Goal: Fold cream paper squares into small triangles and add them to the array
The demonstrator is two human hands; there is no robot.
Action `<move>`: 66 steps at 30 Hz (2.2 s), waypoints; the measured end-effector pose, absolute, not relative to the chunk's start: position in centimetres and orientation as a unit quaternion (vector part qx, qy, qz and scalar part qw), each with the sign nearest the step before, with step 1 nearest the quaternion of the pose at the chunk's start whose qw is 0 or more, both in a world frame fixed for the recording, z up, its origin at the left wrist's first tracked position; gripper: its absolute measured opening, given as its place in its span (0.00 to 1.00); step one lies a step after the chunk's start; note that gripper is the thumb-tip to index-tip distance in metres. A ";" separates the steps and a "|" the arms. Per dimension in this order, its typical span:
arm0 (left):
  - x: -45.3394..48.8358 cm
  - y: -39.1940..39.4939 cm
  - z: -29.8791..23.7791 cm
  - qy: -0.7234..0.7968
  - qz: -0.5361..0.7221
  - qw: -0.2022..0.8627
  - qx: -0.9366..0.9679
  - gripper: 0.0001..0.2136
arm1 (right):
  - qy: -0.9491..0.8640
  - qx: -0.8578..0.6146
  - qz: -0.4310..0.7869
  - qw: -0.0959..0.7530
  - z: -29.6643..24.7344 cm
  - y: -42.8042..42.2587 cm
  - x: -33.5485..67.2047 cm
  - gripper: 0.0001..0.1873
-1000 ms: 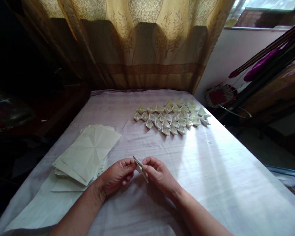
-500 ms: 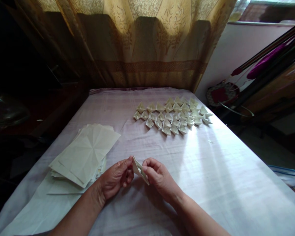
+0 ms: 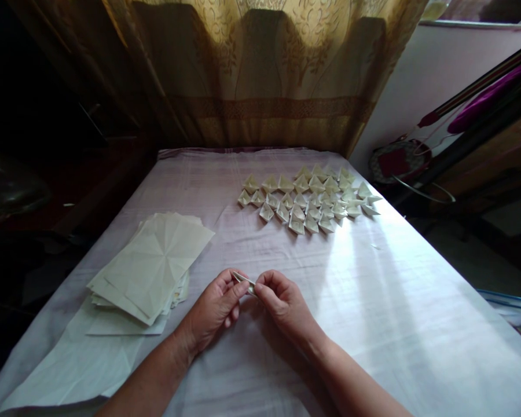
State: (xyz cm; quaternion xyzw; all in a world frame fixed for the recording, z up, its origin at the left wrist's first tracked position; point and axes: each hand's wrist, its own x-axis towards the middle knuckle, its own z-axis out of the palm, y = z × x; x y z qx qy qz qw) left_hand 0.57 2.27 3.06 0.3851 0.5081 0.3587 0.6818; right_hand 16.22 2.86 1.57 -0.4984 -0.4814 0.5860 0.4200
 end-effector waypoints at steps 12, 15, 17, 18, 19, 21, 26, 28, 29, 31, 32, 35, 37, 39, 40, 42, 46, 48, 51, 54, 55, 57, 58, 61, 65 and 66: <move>0.7 2.0 2.9 0.556 0.327 0.613 0.456 0.23 | -0.494 -0.520 0.570 0.401 1.5 2.8 16.4 0.16; 0.8 1.9 2.9 0.563 0.312 0.606 0.468 0.22 | -0.506 -0.531 0.552 0.396 1.3 3.1 16.7 0.16; 1.0 1.8 3.0 0.560 0.313 0.606 0.471 0.21 | -0.510 -0.534 0.548 0.393 1.1 3.2 16.7 0.16; 1.1 1.8 2.9 0.558 0.318 0.604 0.472 0.20 | -0.511 -0.535 0.547 0.391 1.0 3.3 16.7 0.16; 1.2 1.7 2.9 0.557 0.325 0.598 0.476 0.19 | -0.513 -0.535 0.546 0.390 0.9 3.3 16.7 0.15; 1.3 1.8 2.7 0.553 0.343 0.581 0.489 0.18 | -0.517 -0.538 0.540 0.389 0.8 3.3 16.6 0.15; 1.4 1.9 2.4 0.556 0.361 0.544 0.515 0.12 | -0.535 -0.545 0.517 0.387 0.9 3.1 16.5 0.14; 1.4 1.9 2.4 0.558 0.358 0.547 0.511 0.11 | -0.539 -0.544 0.514 0.387 1.0 3.1 16.5 0.14; 1.4 1.9 2.5 0.558 0.355 0.552 0.507 0.10 | -0.541 -0.542 0.514 0.388 1.0 3.1 16.5 0.14; 1.4 1.8 2.7 0.561 0.350 0.566 0.493 0.11 | -0.546 -0.535 0.514 0.390 1.1 3.1 16.6 0.15; 1.4 1.8 2.8 0.564 0.346 0.571 0.486 0.12 | -0.549 -0.529 0.516 0.390 1.2 3.1 16.7 0.15; 1.3 1.9 3.0 0.582 0.336 0.580 0.459 0.16 | -0.558 -0.515 0.525 0.385 1.3 3.1 17.0 0.17; 1.1 2.0 2.9 0.597 0.335 0.582 0.439 0.19 | -0.563 -0.506 0.531 0.381 1.4 3.1 17.2 0.17; 1.0 2.1 2.6 0.606 0.339 0.580 0.426 0.22 | -0.567 -0.495 0.534 0.384 1.5 3.0 17.4 0.16; 1.0 2.2 2.5 0.607 0.341 0.579 0.424 0.23 | -0.571 -0.489 0.535 0.385 1.6 3.0 17.4 0.15; 1.0 2.2 2.2 0.605 0.342 0.578 0.427 0.23 | -0.579 -0.481 0.535 0.383 1.6 2.8 17.4 0.13; 1.0 2.1 2.5 0.602 0.331 0.582 0.435 0.22 | -0.583 -0.492 0.521 0.382 1.4 2.6 17.1 0.09; 0.9 2.1 2.8 0.600 0.317 0.590 0.438 0.22 | -0.576 -0.504 0.514 0.387 1.3 2.5 16.9 0.09; 0.9 2.0 3.1 0.596 0.307 0.601 0.435 0.22 | -0.565 -0.509 0.520 0.389 1.6 2.6 16.8 0.09; 1.2 1.9 2.7 0.581 0.326 0.602 0.441 0.20 | -0.557 -0.486 0.562 0.372 2.4 2.8 17.0 0.09; 1.3 1.9 2.5 0.575 0.337 0.596 0.448 0.19 | -0.548 -0.479 0.580 0.364 2.7 2.9 17.0 0.10; 1.5 1.8 2.1 0.565 0.357 0.580 0.466 0.18 | -0.522 -0.478 0.612 0.353 3.1 3.1 17.2 0.10; 1.5 1.8 2.0 0.563 0.362 0.572 0.474 0.18 | -0.511 -0.480 0.621 0.351 3.2 3.1 17.3 0.10; 1.5 1.7 1.9 0.565 0.367 0.558 0.484 0.20 | -0.497 -0.483 0.637 0.339 3.1 3.3 17.4 0.10; 1.3 1.7 1.9 0.562 0.367 0.552 0.495 0.22 | -0.478 -0.464 0.671 0.325 2.7 3.4 17.6 0.14; 1.3 1.7 1.8 0.560 0.367 0.552 0.498 0.22 | -0.472 -0.458 0.680 0.325 2.7 3.4 17.6 0.15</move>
